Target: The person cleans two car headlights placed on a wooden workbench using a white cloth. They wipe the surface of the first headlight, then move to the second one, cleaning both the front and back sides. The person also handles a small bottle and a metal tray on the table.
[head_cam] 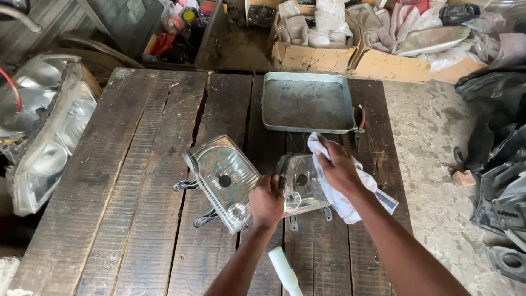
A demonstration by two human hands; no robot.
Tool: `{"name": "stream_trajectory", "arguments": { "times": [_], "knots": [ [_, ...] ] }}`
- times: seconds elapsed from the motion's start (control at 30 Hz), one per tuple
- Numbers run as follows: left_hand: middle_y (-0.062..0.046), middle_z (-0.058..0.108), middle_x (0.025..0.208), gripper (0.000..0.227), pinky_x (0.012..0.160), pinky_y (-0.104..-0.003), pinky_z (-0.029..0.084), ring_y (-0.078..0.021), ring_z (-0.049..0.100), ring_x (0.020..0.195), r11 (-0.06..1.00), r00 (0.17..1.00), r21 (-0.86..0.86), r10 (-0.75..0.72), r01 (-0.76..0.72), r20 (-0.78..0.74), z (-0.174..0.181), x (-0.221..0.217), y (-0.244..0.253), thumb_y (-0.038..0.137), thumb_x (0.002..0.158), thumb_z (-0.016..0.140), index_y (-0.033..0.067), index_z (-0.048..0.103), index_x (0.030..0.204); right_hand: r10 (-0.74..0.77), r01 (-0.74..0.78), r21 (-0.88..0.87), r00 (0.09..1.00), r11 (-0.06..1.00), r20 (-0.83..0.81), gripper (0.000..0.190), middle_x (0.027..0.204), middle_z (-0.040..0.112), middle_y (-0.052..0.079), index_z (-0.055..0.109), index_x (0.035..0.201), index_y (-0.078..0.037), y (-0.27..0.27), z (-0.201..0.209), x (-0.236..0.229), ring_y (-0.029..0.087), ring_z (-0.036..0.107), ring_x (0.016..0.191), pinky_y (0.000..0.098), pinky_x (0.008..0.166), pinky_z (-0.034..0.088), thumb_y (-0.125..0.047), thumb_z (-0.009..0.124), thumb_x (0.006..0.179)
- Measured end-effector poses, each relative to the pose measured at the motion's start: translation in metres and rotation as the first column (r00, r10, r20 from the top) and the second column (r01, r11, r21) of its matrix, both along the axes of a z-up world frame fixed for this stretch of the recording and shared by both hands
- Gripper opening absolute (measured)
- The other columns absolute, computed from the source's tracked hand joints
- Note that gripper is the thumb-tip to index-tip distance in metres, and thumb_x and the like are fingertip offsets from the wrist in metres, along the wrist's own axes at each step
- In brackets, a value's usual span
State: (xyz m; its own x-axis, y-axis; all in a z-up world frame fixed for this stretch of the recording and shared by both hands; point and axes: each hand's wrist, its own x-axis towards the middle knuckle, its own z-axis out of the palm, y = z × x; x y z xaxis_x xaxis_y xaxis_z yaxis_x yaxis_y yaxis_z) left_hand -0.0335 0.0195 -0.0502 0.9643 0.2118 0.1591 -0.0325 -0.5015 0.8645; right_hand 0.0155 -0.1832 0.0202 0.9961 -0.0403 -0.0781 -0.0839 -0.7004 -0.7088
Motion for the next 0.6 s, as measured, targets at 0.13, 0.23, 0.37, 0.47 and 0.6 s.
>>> {"name": "stream_trajectory", "arguments": {
  "times": [0.13,0.23,0.37,0.47,0.6],
  "knots": [
    [-0.017,0.070,0.079,0.024,0.058,-0.055,0.055,-0.0496,0.069,0.074,1.000,1.000,-0.003,0.007,-0.007,0.001,0.006,0.005,-0.003,0.016,0.103,0.054,0.0053,0.074,0.096,0.128,-0.079,-0.124,0.878,0.989,0.460,0.029,0.113,0.069,0.019,0.067,0.122,-0.006,0.031,-0.033,0.002,0.042,0.066,0.110,0.0535,0.099,0.049,-0.016,0.070,0.095],
    [-0.016,0.071,0.079,0.023,0.060,-0.056,0.056,-0.0485,0.071,0.076,0.999,1.000,0.048,-0.003,0.004,-0.020,0.015,0.000,-0.002,0.019,0.103,0.056,0.0081,0.074,0.095,0.190,-0.186,-0.056,0.864,0.981,0.467,0.022,0.112,0.071,0.006,0.066,0.120,-0.017,0.051,-0.011,-0.011,0.033,0.066,0.113,0.0495,0.102,0.046,-0.024,0.063,0.100],
    [-0.019,0.072,0.077,0.024,0.060,-0.058,0.053,-0.0509,0.070,0.076,0.999,0.997,0.031,-0.007,0.009,-0.078,0.017,0.002,0.003,0.020,0.101,0.057,0.0066,0.074,0.093,0.049,-0.010,-0.096,0.913,0.995,0.406,0.026,0.120,0.068,0.013,0.065,0.124,-0.013,0.020,-0.032,-0.009,0.039,0.061,0.119,0.0571,0.103,0.043,-0.026,0.063,0.101],
    [-0.018,0.072,0.074,0.029,0.063,-0.058,0.050,-0.0508,0.069,0.079,0.999,0.973,0.012,-0.038,0.042,-0.228,0.015,0.013,0.005,0.028,0.100,0.057,0.0089,0.075,0.087,-0.025,0.035,-0.022,0.935,0.999,0.354,0.028,0.125,0.066,0.015,0.063,0.127,-0.013,0.024,-0.027,-0.015,0.042,0.056,0.126,0.0596,0.110,0.037,-0.027,0.059,0.103],
    [-0.018,0.073,0.076,0.033,0.068,-0.055,0.051,-0.0494,0.070,0.083,0.991,0.920,-0.008,-0.125,0.132,-0.371,0.019,0.033,0.012,0.034,0.098,0.058,0.0115,0.078,0.084,0.069,-0.126,0.170,0.949,0.977,0.309,0.027,0.122,0.066,0.008,0.065,0.128,-0.018,0.056,0.005,-0.026,0.034,0.057,0.128,0.0592,0.115,0.028,-0.021,0.057,0.102]
  ]
}}
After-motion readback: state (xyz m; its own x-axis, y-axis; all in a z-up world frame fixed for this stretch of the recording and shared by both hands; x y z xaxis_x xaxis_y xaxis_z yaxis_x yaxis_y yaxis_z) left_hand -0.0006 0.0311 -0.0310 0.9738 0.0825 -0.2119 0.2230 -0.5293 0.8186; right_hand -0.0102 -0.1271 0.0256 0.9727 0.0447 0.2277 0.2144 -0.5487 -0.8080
